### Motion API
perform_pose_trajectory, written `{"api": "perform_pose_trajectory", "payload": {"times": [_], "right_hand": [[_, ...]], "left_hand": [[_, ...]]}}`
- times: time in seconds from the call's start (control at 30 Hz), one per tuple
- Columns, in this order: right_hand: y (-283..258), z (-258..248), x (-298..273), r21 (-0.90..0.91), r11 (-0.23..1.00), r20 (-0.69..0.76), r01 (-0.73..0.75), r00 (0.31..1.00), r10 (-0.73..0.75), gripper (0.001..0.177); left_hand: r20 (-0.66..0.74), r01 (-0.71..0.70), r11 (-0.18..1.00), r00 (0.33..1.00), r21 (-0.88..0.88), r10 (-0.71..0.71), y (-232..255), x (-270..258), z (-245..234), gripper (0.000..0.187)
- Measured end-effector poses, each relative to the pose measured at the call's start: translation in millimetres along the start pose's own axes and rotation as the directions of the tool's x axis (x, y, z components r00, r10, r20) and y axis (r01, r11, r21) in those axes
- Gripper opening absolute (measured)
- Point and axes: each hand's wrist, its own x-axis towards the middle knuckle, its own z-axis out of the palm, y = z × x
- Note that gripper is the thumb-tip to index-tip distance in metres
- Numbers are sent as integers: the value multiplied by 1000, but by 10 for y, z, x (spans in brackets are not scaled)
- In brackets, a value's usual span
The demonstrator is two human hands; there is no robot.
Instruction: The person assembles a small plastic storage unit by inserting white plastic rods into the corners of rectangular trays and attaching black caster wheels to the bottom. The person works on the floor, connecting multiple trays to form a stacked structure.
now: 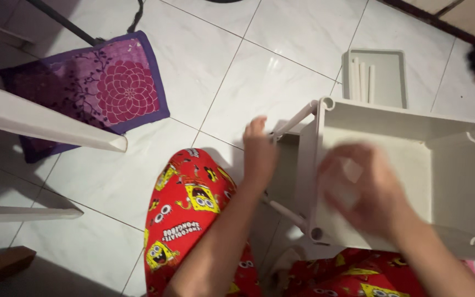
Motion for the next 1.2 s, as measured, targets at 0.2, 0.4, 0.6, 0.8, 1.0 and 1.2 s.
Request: {"api": "perform_pose_trajectory", "payload": {"times": [0.2, 0.4, 0.6, 0.8, 1.0, 1.2], "right_hand": [[-216, 88, -90, 155, 929, 115, 336, 928, -355, 34], [4, 271, -24, 297, 930, 213, 216, 935, -285, 30], [28, 140, 167, 333, 928, 201, 164, 950, -241, 25], [17, -13, 216, 317, 936, 204, 156, 952, -228, 27], [-92, 83, 136, 268, 934, 176, 236, 941, -288, 25], [-212, 62, -9, 141, 944, 48, 299, 950, -308, 40]], "left_hand": [[256, 241, 936, 951, -258, -174, 774, -1459, -646, 65], [243, 369, 873, 922, -319, -301, 1021, -1497, -472, 55], [82, 245, 882, 969, -402, -231, 911, -1298, -305, 31], [50, 115, 950, 993, -289, -105, 692, -1278, -215, 27], [360, 58, 993, 933, -105, -16, 535, -1164, -511, 33], [486, 150, 957, 835, 249, -257, 614, -268, -1161, 17]]}}
